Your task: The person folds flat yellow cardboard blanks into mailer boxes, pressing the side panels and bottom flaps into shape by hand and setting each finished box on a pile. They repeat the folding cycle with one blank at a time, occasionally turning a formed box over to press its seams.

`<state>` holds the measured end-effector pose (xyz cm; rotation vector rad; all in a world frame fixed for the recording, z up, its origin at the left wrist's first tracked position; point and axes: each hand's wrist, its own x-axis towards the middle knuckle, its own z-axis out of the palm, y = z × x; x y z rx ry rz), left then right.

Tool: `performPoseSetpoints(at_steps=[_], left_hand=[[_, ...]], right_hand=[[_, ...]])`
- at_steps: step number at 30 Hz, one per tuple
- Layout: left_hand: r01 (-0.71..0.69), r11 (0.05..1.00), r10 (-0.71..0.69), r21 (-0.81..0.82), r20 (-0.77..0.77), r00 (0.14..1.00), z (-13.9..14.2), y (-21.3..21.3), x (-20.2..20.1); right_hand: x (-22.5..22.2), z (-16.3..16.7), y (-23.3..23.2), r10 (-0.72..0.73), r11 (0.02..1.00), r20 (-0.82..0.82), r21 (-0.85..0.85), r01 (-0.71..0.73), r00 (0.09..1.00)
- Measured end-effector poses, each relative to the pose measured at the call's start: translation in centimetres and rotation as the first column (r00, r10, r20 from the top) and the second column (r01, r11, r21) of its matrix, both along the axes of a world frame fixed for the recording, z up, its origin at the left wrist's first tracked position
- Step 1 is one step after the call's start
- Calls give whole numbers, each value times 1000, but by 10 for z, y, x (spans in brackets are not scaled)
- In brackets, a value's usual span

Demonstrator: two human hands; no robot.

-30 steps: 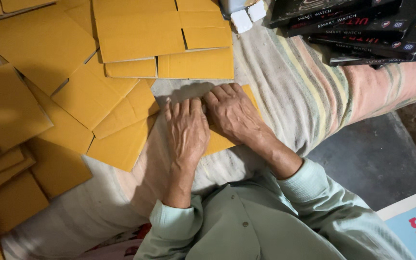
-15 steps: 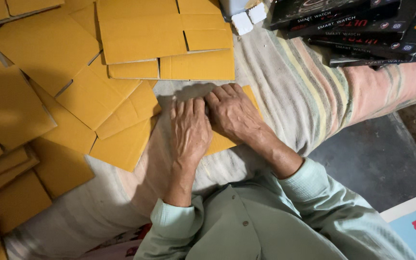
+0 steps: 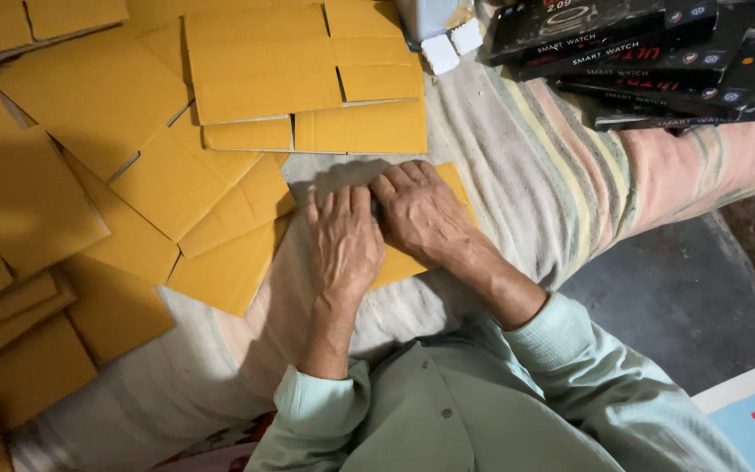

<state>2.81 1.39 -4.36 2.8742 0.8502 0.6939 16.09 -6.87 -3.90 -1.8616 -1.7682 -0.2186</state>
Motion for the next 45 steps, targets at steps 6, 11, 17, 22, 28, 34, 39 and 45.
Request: performPoseSetpoints(at_steps=[6, 11, 17, 22, 28, 34, 39, 45], left_hand=[[-123, 981, 116, -151, -55, 992, 3, -1, 1], [-78, 996, 79, -46, 9, 997, 3, -2, 0], [83, 991, -78, -101, 53, 996, -2, 2, 0], [-155, 977, 157, -144, 3, 988, 0, -1, -1], [-76, 995, 79, -58, 49, 996, -1, 3, 3], [24, 999, -22, -48, 35, 999, 1, 1, 3], [-178, 970, 170, -168, -60, 984, 5, -3, -1], [31, 999, -30, -15, 30, 999, -1, 3, -2]], right_hand=[[-1, 2, 0, -216, 974, 104, -51, 222, 971], [0, 2, 1, -243, 970, 141, 12, 244, 960], [-2, -2, 2, -21, 1000, -19, -10, 21, 1000], [3, -7, 3, -347, 931, 146, -67, 360, 926], [2, 0, 1, -212, 974, 222, -26, 223, 952], [-2, 2, 3, -55, 997, 56, -42, 58, 997], [2, -1, 1, -293, 956, 150, 35, 291, 944], [-2, 5, 4, -18, 1000, 55, 23, 17, 998]])
